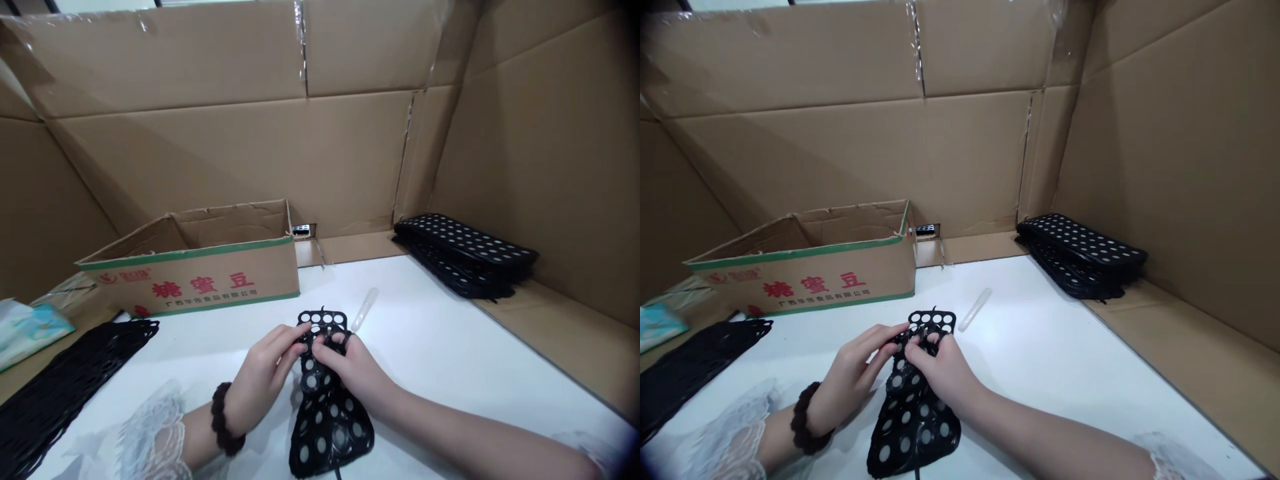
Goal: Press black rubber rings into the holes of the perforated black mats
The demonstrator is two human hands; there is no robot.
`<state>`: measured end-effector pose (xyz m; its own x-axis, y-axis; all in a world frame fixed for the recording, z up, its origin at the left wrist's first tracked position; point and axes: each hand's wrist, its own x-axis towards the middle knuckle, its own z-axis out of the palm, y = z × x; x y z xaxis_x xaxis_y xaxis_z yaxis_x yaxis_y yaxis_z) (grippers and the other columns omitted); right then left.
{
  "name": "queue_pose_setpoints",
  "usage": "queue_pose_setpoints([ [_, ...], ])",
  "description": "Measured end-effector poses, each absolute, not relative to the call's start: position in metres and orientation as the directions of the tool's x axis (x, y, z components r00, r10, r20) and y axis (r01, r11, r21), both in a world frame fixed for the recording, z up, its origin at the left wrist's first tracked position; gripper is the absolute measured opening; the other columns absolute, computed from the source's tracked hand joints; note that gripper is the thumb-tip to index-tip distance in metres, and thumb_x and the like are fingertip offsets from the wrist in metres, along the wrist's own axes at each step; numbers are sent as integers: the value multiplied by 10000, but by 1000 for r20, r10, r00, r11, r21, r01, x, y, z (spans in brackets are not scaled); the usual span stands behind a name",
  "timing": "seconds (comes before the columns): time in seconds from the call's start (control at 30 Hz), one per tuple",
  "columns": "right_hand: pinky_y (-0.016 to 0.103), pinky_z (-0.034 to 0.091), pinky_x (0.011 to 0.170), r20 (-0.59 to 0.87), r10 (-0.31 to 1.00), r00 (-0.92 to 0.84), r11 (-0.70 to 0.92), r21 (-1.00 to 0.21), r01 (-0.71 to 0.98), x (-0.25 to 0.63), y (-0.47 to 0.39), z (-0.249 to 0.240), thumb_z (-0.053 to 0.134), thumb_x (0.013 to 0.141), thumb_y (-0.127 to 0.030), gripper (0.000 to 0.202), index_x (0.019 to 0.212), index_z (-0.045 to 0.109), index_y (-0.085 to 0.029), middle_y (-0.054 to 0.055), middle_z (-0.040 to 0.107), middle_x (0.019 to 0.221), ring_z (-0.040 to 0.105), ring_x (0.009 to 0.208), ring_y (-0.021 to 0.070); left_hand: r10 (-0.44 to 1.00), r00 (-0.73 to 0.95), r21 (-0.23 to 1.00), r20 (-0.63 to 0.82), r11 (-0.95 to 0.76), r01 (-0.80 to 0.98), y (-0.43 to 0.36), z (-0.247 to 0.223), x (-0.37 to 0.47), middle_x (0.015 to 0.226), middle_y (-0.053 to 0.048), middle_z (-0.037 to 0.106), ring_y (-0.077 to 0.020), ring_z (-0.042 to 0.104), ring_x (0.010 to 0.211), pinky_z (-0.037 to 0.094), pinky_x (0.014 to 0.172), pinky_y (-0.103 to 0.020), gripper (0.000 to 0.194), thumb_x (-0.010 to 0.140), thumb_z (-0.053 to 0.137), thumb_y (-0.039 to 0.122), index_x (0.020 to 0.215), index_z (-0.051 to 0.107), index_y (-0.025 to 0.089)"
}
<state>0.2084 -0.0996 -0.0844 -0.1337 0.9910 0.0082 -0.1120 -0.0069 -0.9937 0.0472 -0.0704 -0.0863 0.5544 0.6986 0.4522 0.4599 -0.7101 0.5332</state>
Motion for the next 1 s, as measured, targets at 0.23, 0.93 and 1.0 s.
queue_pose_setpoints([
  [0.23, 256, 393, 711, 43, 991, -129, 38, -998, -44, 209, -104, -83, 525, 759, -316, 164, 736, 542, -155, -10, 538, 719, 499, 725, 125, 648, 689, 518, 325, -732, 443, -67, -87, 44, 1114, -71, 489, -160, 468, 1024, 396, 897, -294, 388, 887, 314, 203, 1273, 305, 239],
  [0.93, 293, 396, 770, 7, 988, -156, 8, -1000, 3, 203, -107, -89, 501, 765, -316, 140, 780, 500, -176, 13, 551, 807, 523, 812, 168, 803, 370, 532, 467, -589, 608, -49, -57, 33, 787, -22, 572, -139, 536, 712, 433, 652, -245, 197, 874, 303, 235, 938, 483, 190],
  [1.0, 303, 390, 788, -26, 993, -115, -27, -1000, -8, 205, -106, -89, 521, 752, -353, 180, 778, 506, -176, 19, 563, 823, 527, 834, 178, 778, 116, 481, 617, -490, 727, -32, -36, 18, 782, -20, 577, -143, 543, 708, 428, 638, -248, 210, 871, 323, 265, 926, 509, 184],
])
